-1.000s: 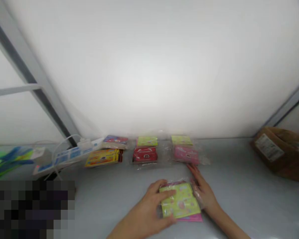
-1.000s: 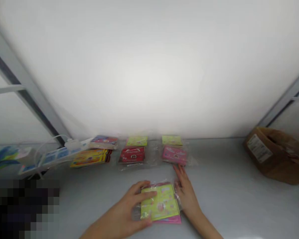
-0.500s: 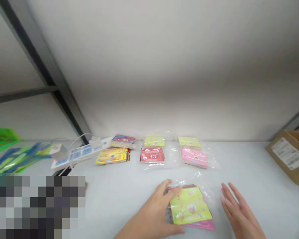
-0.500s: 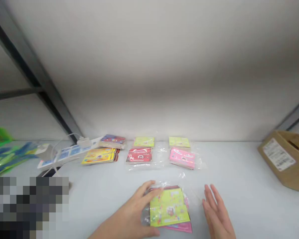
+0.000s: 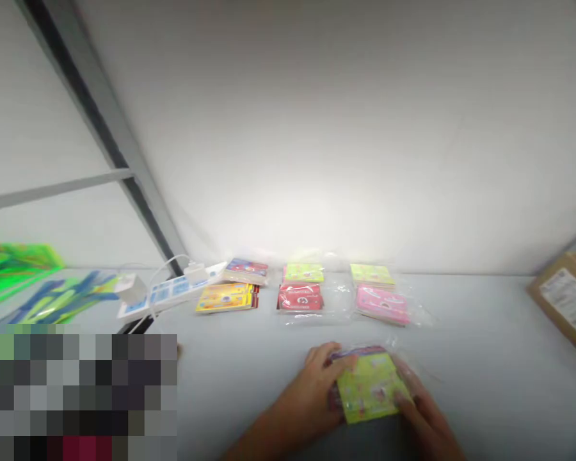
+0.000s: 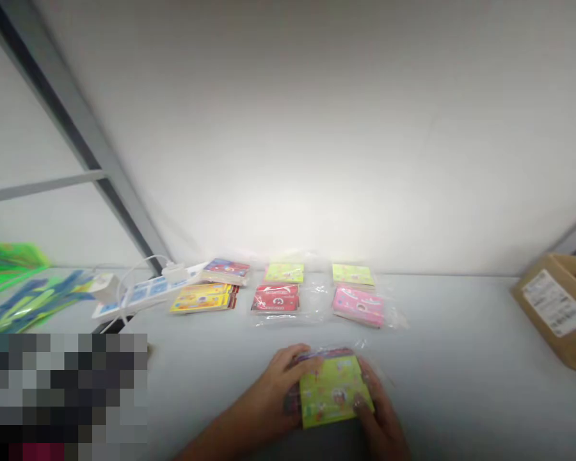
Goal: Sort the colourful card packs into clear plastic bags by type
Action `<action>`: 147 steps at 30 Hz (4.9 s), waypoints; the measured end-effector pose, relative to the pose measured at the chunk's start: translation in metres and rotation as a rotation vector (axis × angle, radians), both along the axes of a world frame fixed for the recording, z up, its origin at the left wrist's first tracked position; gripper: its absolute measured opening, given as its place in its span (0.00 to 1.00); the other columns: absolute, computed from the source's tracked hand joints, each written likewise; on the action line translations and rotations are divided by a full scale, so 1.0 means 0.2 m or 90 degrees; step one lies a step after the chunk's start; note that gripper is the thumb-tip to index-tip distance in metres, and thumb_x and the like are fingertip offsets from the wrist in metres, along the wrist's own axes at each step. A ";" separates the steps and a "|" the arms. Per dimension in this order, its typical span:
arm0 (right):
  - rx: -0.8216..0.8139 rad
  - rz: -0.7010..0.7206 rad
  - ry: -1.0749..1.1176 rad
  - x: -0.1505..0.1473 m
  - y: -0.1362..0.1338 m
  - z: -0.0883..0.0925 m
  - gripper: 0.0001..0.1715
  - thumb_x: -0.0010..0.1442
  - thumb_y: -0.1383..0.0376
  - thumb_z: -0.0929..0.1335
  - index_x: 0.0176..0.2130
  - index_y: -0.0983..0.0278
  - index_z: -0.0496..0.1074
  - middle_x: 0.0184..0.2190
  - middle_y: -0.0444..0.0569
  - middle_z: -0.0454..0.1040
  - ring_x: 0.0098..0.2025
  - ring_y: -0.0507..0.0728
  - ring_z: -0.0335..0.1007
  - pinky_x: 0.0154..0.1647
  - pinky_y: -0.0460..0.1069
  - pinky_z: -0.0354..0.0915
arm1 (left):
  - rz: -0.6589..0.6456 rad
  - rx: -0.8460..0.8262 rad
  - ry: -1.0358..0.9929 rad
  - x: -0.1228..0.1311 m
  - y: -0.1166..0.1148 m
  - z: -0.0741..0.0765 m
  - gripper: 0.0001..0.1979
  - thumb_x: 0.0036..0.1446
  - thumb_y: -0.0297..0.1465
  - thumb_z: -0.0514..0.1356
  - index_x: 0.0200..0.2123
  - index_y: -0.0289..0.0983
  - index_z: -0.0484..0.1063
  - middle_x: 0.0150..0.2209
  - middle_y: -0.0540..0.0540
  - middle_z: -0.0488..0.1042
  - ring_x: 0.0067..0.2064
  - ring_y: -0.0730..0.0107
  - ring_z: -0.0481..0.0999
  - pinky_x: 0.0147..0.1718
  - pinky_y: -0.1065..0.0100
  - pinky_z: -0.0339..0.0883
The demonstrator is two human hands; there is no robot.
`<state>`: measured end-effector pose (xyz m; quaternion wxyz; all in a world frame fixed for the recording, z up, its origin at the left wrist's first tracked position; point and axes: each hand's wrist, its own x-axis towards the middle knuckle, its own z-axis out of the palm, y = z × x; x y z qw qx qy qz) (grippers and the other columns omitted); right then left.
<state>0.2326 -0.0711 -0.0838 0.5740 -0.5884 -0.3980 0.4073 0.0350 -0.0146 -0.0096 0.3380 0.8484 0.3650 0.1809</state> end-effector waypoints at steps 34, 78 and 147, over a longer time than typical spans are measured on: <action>-0.042 -0.164 0.116 0.05 0.01 0.12 0.25 0.47 0.54 0.70 0.44 0.62 0.73 0.47 0.49 0.74 0.51 0.63 0.66 0.48 0.52 0.66 | 0.229 0.129 0.184 -0.53 -0.02 0.13 0.36 0.53 0.43 0.56 0.62 0.48 0.44 0.61 0.51 0.55 0.59 0.53 0.56 0.56 0.55 0.51; 0.069 0.041 0.105 0.11 0.34 0.46 0.17 0.51 0.54 0.69 0.35 0.63 0.78 0.17 0.44 0.68 0.15 0.48 0.56 0.13 0.44 0.54 | 0.131 0.152 0.163 -0.32 0.05 0.17 0.44 0.47 0.34 0.64 0.62 0.50 0.42 0.58 0.46 0.58 0.56 0.52 0.59 0.53 0.51 0.56; -0.170 0.252 -0.177 0.37 0.33 0.49 0.18 0.47 0.52 0.70 0.20 0.64 0.71 0.14 0.41 0.62 0.17 0.49 0.54 0.17 0.44 0.52 | 0.089 0.133 0.148 -0.31 0.10 0.07 0.45 0.48 0.32 0.64 0.62 0.53 0.38 0.57 0.49 0.60 0.55 0.53 0.61 0.52 0.54 0.59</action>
